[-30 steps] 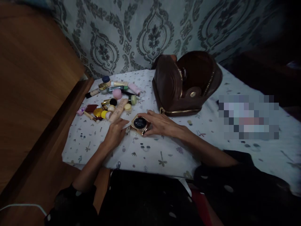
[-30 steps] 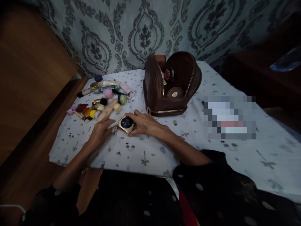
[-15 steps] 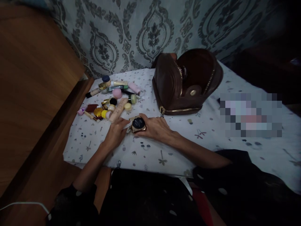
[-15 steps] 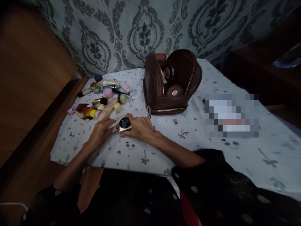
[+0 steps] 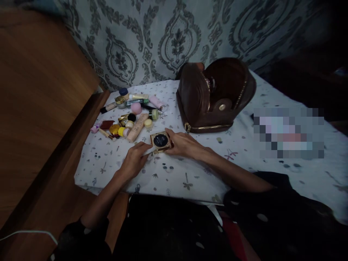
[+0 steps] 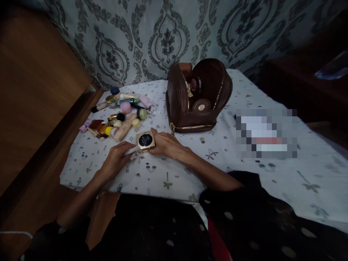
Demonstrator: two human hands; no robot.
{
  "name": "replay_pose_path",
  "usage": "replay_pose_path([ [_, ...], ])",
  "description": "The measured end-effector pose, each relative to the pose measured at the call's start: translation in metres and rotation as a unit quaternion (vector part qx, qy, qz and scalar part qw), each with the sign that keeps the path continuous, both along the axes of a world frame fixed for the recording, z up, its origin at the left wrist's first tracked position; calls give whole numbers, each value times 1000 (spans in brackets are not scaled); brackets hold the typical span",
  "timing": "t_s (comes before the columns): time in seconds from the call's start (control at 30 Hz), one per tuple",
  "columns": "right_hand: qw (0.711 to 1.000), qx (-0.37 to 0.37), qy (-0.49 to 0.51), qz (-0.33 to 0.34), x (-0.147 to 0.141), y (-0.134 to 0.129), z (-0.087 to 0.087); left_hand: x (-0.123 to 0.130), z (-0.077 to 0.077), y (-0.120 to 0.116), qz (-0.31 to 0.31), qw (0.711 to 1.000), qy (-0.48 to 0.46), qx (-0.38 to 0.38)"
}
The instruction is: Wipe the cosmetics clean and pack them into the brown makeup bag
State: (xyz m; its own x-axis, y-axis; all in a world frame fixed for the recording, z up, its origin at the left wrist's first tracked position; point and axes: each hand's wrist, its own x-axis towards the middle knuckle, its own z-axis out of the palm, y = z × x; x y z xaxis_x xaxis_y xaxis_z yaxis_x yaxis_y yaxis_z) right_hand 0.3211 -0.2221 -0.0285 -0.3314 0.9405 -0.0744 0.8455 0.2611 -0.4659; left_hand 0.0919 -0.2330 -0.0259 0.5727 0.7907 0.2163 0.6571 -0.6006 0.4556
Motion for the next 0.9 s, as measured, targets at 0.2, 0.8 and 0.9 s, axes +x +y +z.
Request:
replay_pose_path([
  [0.2, 994, -33, 100, 20, 12, 4, 1, 0, -6, 4, 14, 998, 18, 51],
  [0.8, 997, -10, -74, -16, 0, -6, 12, -2, -8, 13, 77, 987, 74, 118],
  [0.9, 996, -1, -82, -26, -3, -6, 8, 1, -7, 8, 85, 986, 88, 117],
])
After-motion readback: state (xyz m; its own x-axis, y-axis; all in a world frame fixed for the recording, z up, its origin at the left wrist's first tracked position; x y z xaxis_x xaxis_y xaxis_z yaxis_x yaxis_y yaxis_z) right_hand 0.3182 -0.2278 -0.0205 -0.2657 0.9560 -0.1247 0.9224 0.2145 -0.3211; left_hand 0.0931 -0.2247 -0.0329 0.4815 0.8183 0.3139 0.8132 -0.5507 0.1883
